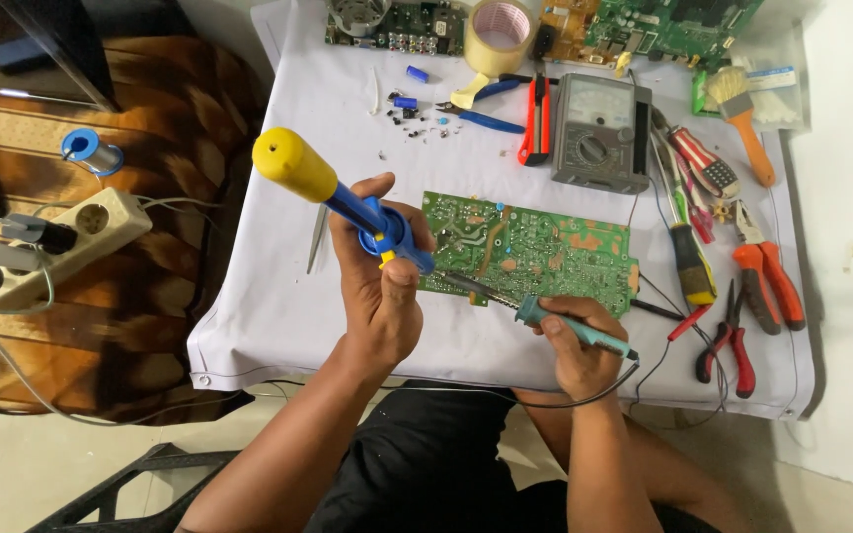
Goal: Soldering and desoldering electronic components on a printed circuit board using a soldering iron and a desoldering pump.
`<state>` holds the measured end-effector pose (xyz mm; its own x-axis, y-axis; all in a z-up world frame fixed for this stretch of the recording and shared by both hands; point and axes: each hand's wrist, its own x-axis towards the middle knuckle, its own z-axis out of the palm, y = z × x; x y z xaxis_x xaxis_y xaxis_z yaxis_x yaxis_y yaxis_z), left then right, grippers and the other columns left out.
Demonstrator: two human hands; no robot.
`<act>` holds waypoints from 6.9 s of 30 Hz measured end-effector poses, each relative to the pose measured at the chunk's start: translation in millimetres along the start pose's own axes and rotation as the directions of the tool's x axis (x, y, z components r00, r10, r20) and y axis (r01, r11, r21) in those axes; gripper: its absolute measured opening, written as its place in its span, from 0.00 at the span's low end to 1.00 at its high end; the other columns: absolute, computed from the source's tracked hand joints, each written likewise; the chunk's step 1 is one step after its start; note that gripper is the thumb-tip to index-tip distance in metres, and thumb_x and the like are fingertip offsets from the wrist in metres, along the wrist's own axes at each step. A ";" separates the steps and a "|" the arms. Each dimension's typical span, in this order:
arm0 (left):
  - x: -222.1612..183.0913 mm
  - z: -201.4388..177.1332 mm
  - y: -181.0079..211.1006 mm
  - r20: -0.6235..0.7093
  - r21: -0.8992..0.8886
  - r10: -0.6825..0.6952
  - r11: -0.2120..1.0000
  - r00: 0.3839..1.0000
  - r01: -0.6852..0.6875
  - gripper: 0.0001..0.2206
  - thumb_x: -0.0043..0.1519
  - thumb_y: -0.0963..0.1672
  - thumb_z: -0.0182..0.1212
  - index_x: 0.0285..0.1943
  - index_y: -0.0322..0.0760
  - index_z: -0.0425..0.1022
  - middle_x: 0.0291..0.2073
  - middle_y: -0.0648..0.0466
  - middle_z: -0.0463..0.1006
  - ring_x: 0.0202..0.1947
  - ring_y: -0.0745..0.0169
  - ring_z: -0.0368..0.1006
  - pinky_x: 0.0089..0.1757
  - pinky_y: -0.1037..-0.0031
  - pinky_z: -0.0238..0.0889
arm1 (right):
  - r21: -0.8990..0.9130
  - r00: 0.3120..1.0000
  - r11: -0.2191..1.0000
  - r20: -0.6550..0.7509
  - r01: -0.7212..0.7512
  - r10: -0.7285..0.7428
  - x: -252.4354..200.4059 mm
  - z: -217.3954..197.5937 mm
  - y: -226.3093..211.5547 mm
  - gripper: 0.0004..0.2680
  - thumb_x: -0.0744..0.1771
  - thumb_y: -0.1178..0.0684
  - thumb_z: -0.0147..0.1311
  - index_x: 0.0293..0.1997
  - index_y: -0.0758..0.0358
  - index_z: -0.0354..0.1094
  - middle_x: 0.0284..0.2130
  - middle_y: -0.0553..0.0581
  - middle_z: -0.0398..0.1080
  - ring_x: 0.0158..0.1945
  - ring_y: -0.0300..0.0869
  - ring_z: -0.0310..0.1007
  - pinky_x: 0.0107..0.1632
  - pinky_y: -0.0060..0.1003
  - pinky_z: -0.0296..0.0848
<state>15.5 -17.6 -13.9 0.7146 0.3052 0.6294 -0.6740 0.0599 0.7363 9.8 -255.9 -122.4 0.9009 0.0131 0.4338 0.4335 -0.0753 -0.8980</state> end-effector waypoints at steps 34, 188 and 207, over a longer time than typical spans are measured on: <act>20.9 -47.1 60.4 0.025 0.146 0.007 0.989 1.000 -0.011 0.31 0.68 0.56 0.53 0.67 0.28 0.55 0.29 0.49 0.74 0.28 0.68 0.64 0.37 0.81 0.61 | 0.207 0.943 0.964 -0.318 0.165 -0.093 3.9 1.7 14.6 0.09 0.69 0.53 0.51 0.41 0.74 0.66 0.22 0.63 0.66 0.22 0.43 0.70 0.30 0.34 0.74; -145.5 -134.2 93.7 0.170 0.983 -0.423 0.135 0.890 -0.124 0.28 0.63 0.54 0.63 0.71 0.51 0.64 0.61 0.46 0.53 0.60 0.50 0.54 0.57 0.53 0.54 | 0.702 0.549 0.304 0.148 -0.644 0.822 -149.3 37.4 -89.8 0.07 0.68 0.51 0.52 0.35 0.59 0.72 0.19 0.53 0.73 0.21 0.38 0.68 0.35 0.43 0.67; -115.2 -133.0 107.5 0.154 0.947 -0.299 0.318 0.942 -0.054 0.05 0.63 0.46 0.65 0.41 0.41 0.78 0.52 0.48 0.70 0.49 0.40 0.66 0.58 0.50 0.58 | 0.727 0.849 0.551 0.082 -0.410 0.522 -162.2 36.2 -89.5 0.08 0.67 0.59 0.56 0.49 0.67 0.75 0.23 0.63 0.70 0.29 0.47 0.71 0.42 0.51 0.70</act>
<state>-164.1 80.1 -40.3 0.9033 0.1230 0.4110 -0.0757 -0.8973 0.4350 -174.3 -215.2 -115.0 0.9928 0.0539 -0.1070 -0.1150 0.6780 -0.7260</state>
